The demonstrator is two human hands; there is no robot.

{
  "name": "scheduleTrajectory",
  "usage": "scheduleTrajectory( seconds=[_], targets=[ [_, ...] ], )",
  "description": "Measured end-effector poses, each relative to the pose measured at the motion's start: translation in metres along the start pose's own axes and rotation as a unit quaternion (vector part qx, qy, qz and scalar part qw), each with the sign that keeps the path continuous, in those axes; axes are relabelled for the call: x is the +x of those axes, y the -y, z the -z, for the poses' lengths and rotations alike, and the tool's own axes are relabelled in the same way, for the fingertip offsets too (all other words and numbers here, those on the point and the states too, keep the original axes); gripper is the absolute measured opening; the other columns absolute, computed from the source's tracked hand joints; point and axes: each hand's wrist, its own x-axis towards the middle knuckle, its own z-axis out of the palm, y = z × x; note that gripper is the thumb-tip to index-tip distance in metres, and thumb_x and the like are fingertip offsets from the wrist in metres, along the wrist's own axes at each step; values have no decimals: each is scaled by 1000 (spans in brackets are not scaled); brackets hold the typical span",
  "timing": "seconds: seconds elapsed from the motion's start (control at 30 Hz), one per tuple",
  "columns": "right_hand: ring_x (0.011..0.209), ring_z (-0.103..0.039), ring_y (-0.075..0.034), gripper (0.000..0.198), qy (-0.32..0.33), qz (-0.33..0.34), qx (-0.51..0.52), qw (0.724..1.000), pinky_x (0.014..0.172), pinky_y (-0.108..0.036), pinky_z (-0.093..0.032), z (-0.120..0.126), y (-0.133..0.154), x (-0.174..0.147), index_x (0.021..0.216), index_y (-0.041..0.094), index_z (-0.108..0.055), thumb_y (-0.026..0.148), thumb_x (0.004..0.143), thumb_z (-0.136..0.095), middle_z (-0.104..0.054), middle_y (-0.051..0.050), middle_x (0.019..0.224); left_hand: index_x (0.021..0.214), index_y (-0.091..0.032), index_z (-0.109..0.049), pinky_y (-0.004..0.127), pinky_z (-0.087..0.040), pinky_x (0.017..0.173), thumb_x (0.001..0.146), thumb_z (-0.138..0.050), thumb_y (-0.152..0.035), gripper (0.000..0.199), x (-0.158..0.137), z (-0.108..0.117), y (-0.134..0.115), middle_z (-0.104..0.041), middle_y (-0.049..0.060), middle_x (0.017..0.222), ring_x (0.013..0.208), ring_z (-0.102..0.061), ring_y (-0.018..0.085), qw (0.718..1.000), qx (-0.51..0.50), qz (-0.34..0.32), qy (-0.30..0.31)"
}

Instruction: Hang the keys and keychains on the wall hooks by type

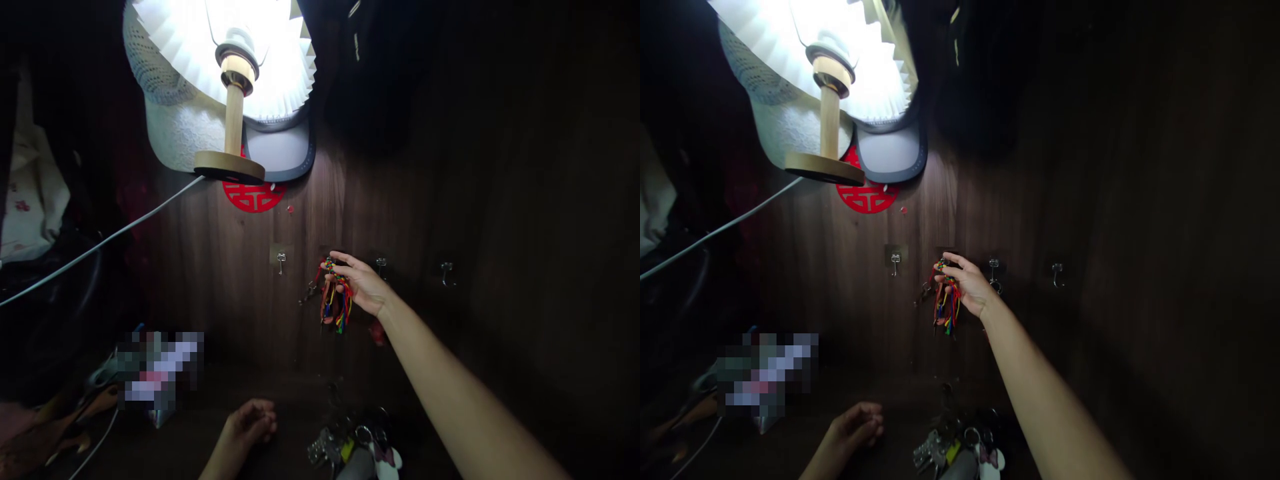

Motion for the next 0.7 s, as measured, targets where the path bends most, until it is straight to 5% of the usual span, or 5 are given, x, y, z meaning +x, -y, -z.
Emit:
scheduleTrajectory(
  seconds=[0.33, 0.7],
  targets=[
    [68, -65, -12, 27, -73, 30, 10, 997, 43, -15, -42, 31, -24, -9, 99, 22, -59, 11, 74, -60, -68, -2, 88, 79, -17, -66, 26, -45, 61, 50, -79, -51, 47, -5, -4, -10, -65, 2, 70, 66, -59, 16, 1000, 14, -1, -3],
    [56, -61, -10, 29, -139, 65, -43, 987, 40, -17, -44, 36, -94, -17, 90, 20, -55, 30, 66, -68, -61, 3, 72, 81, -17, -66, 26, -47, 62, 53, -78, -50, 45, -10, -6, -12, -67, 2, 73, 70, -62, 17, 999, 39, -5, -13]
  ],
)
